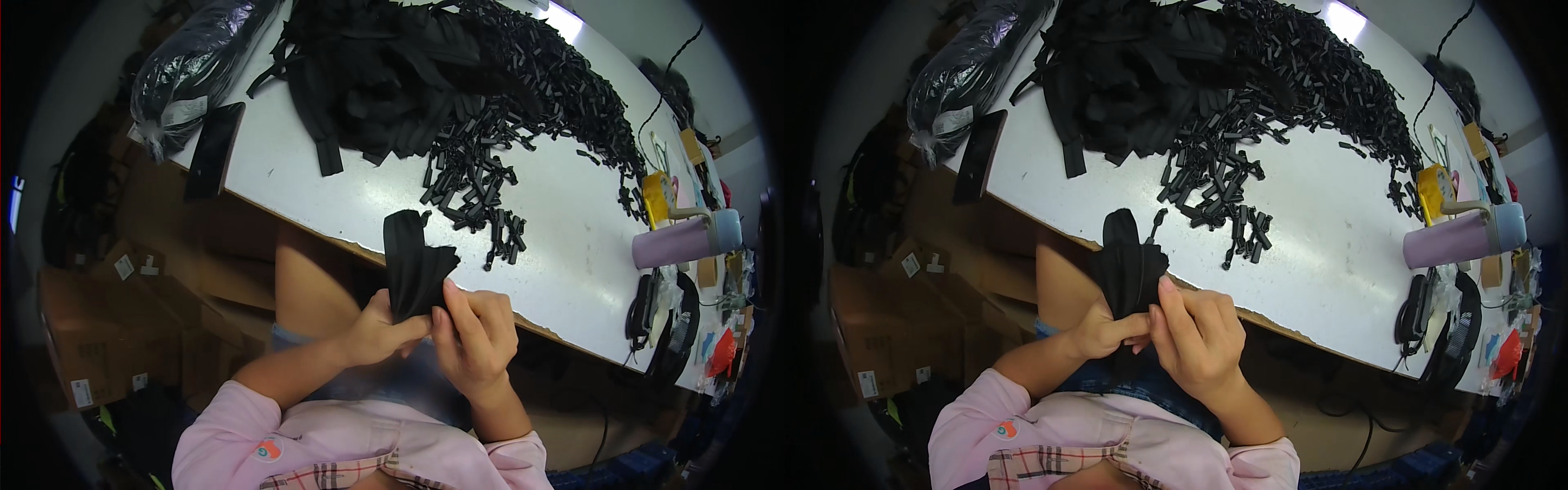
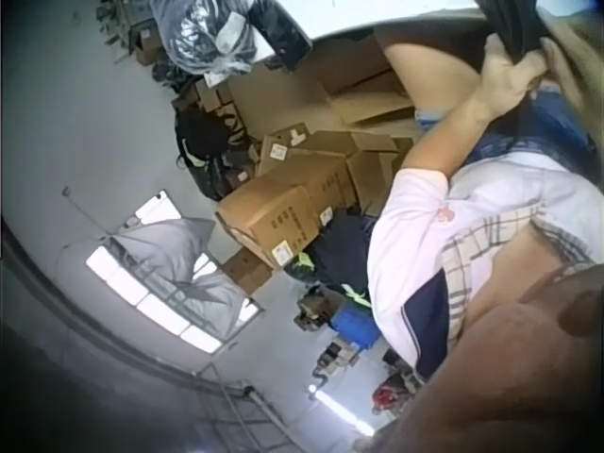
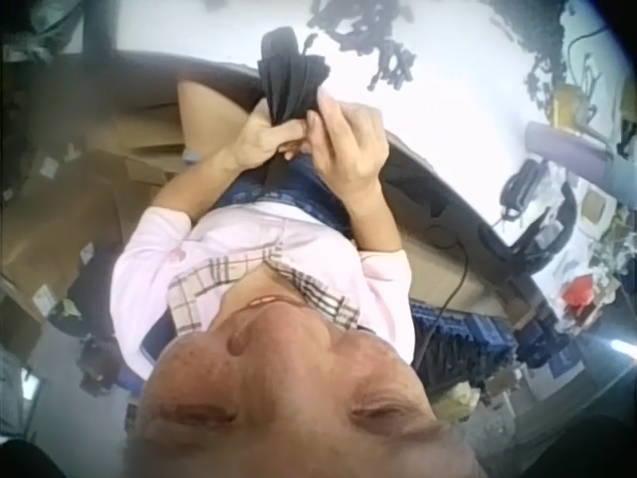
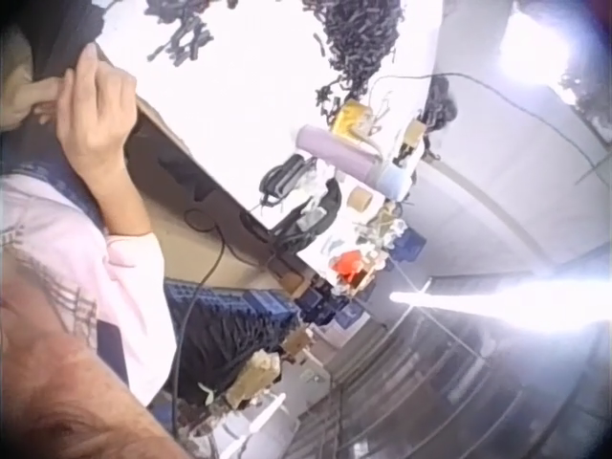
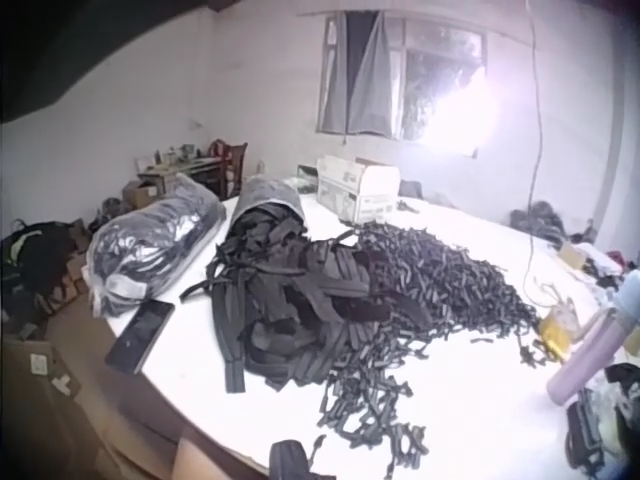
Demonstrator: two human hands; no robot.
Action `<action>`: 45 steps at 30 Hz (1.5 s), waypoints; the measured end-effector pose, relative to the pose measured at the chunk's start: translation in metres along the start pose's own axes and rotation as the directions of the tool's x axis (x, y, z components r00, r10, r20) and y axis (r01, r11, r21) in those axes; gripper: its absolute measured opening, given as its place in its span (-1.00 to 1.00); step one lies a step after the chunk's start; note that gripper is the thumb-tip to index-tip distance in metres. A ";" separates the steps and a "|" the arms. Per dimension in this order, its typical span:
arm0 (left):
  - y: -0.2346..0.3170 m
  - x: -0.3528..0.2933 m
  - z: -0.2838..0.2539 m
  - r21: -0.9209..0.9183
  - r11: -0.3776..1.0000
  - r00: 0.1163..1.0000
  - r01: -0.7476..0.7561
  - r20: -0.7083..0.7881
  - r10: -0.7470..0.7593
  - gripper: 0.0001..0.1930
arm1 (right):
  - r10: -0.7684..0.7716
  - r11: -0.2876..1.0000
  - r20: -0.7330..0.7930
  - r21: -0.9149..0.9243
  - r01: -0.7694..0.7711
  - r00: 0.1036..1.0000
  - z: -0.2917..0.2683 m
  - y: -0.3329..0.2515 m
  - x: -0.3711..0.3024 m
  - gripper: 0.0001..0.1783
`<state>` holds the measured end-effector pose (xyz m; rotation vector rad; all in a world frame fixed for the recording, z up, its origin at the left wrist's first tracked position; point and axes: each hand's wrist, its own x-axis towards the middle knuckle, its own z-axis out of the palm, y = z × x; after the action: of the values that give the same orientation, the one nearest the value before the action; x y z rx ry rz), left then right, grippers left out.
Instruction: Assembling plastic buckles onto black fabric straps at a workbench.
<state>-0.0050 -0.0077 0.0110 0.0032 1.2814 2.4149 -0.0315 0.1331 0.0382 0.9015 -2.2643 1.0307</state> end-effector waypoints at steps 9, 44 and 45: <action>0.007 0.005 0.012 0.057 0.985 0.986 -0.163 -0.025 0.165 -0.83 | 0.549 0.141 0.450 0.781 -0.608 0.705 -0.011 0.003 -0.013 -0.95; -0.013 0.013 0.003 0.490 0.841 0.907 -0.230 -0.205 0.367 -0.83 | 0.404 0.782 0.128 0.467 -0.414 0.906 -0.010 0.029 -0.007 -0.89; -0.013 0.015 0.005 0.452 0.852 0.901 -0.263 -0.202 0.385 -0.83 | 0.342 0.822 0.146 0.433 -0.370 0.928 -0.012 0.023 -0.003 -0.86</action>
<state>-0.0128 0.0082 0.0010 -0.0082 2.0661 2.4216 -0.0446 0.1551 0.0332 0.6926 -2.3368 1.7827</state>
